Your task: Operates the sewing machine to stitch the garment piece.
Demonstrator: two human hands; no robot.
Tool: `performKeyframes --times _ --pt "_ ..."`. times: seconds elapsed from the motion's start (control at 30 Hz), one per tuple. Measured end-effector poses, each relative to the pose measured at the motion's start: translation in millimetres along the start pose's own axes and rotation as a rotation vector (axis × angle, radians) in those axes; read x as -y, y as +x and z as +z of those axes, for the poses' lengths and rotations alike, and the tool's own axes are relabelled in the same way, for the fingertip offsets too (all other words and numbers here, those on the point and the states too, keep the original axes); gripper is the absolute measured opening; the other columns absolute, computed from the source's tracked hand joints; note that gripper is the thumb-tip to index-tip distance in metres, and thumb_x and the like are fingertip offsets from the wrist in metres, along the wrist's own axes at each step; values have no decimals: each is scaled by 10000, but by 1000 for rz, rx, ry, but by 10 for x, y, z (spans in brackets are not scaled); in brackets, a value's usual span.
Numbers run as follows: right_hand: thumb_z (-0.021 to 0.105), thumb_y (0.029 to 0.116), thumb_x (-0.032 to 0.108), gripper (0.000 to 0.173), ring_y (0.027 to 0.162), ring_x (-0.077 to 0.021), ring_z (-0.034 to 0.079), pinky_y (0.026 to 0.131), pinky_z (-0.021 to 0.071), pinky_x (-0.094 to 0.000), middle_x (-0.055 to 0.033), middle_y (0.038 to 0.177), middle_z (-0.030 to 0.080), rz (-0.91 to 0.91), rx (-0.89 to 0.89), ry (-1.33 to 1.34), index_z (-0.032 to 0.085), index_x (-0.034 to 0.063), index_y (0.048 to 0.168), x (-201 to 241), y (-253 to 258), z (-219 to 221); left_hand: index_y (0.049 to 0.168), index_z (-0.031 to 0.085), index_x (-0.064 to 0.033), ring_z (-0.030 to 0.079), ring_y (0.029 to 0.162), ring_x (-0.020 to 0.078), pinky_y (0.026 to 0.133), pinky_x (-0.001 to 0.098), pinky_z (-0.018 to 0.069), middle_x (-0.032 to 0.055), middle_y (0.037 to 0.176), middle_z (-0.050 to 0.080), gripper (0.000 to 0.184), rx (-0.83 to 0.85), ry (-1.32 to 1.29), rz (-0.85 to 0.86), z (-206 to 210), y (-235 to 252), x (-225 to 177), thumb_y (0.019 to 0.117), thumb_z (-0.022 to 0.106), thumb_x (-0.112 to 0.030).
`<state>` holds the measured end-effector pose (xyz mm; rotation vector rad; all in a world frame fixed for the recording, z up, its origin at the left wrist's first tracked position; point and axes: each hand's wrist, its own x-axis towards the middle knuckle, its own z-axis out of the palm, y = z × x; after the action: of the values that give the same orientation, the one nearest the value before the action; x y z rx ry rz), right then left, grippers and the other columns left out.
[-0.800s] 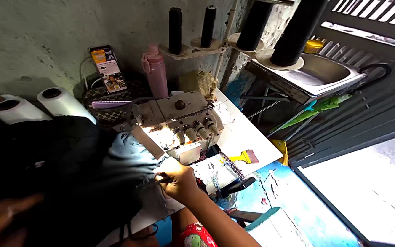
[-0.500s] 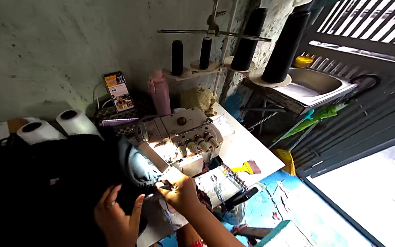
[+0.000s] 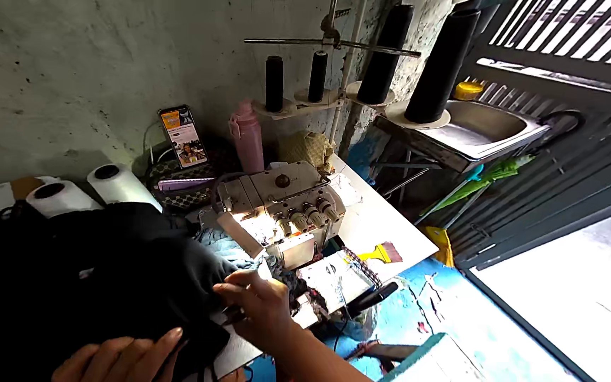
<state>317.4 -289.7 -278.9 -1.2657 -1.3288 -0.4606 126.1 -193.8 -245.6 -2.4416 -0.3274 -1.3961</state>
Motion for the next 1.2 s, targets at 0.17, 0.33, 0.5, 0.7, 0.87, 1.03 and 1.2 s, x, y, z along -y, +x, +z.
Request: performKeyframes --times 0.17,0.33,0.5,0.7,0.87,1.03,1.2 --pt "650 872 40 166 823 -126 737 575 549 -261 -57 1028 779 1 100 58 724 100 1008 145 -218 -257 1109 597 -276 493 987 153 985 323 261 1 945 509 295 57 -41 -28 81 65 -151 979 570 -539" --pt "643 796 0 263 820 -148 730 600 590 -287 -76 1021 747 158 205 106 656 76 1047 40 -672 -472 1383 534 -286 419 1445 250 1111 633 225 -19 1468 556 383 355 -48 74 643 26 -593 1014 450 -229" --pt "666 797 19 290 844 -147 727 604 585 -278 -70 1037 733 177 242 63 630 95 1074 8 -717 -761 1212 726 -181 642 1159 318 970 657 371 12 1165 723 486 488 72 37 565 119 -744 800 563 19" --pt "650 795 4 297 797 -151 723 545 564 -290 -60 1040 735 167 246 65 630 105 1074 -59 -684 -759 1240 730 -174 617 1230 321 983 659 346 -17 1253 716 543 538 126 31 529 152 -770 758 593 35" --pt "658 782 -23 294 718 -159 714 528 569 -345 -60 969 746 232 237 94 662 70 1060 -211 -534 -597 1155 767 -139 669 1157 362 1005 708 338 17 1185 752 500 591 169 -9 681 298 -672 808 532 133" --pt "649 799 -54 277 739 -173 702 607 580 -369 -104 933 732 375 215 265 676 8 1067 -384 -346 -440 1107 770 -108 702 1042 425 1037 735 345 135 1006 760 457 686 190 -52 830 530 -540 752 643 151" --pt "722 772 -6 210 839 -182 735 653 599 -380 -99 966 750 343 202 216 738 26 979 -458 -226 -304 1061 753 5 630 1189 482 1077 778 265 206 1125 732 396 712 176 -144 814 637 -635 667 777 30"
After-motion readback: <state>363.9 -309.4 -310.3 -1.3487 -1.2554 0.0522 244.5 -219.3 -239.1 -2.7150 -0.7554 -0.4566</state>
